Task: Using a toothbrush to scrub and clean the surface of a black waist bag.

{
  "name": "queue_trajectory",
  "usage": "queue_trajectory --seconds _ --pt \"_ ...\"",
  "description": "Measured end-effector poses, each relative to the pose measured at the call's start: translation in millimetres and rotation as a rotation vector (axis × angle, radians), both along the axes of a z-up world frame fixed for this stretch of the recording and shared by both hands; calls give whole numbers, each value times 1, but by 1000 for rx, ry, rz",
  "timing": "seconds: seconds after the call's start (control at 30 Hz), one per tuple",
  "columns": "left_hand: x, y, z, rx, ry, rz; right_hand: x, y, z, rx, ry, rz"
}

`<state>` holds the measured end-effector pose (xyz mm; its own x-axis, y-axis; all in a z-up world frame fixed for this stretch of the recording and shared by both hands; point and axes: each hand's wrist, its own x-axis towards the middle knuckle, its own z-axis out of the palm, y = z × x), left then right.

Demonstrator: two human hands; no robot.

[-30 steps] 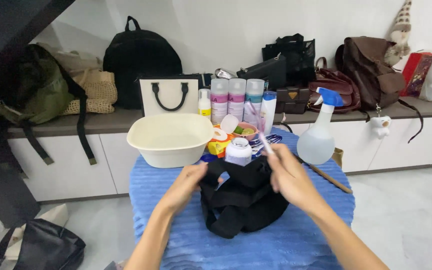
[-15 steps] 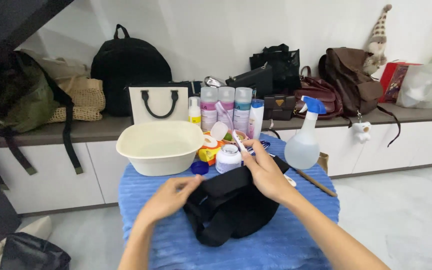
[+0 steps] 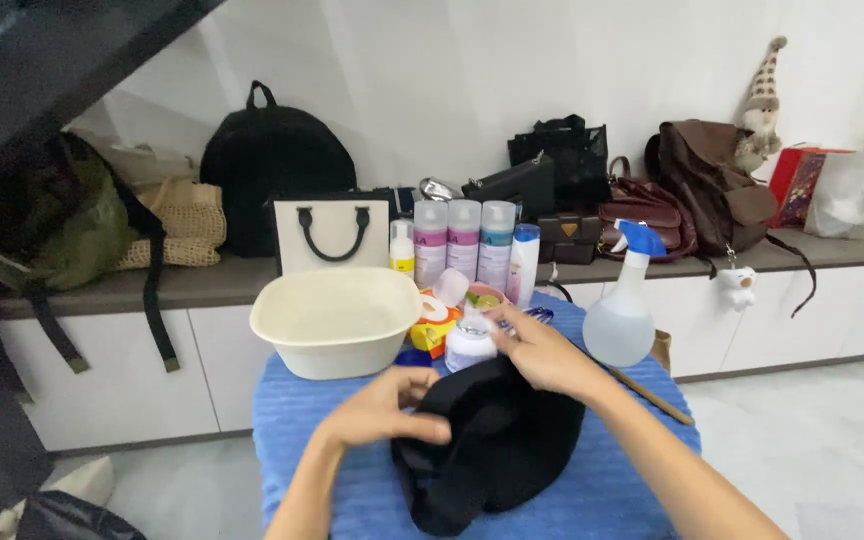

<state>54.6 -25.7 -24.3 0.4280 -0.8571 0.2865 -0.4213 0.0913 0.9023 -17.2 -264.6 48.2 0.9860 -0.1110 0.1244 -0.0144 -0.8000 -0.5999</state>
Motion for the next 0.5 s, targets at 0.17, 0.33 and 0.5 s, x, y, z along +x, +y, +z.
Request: queue_trajectory --seconds 0.17,0.33,0.5 --pt "2 5 -8 -77 201 38 46 18 28 -220 -126 36" --pt "5 5 -14 -71 207 152 136 56 32 -363 -262 220" --pt "7 2 -18 1 246 197 187 109 20 -587 -2 214"
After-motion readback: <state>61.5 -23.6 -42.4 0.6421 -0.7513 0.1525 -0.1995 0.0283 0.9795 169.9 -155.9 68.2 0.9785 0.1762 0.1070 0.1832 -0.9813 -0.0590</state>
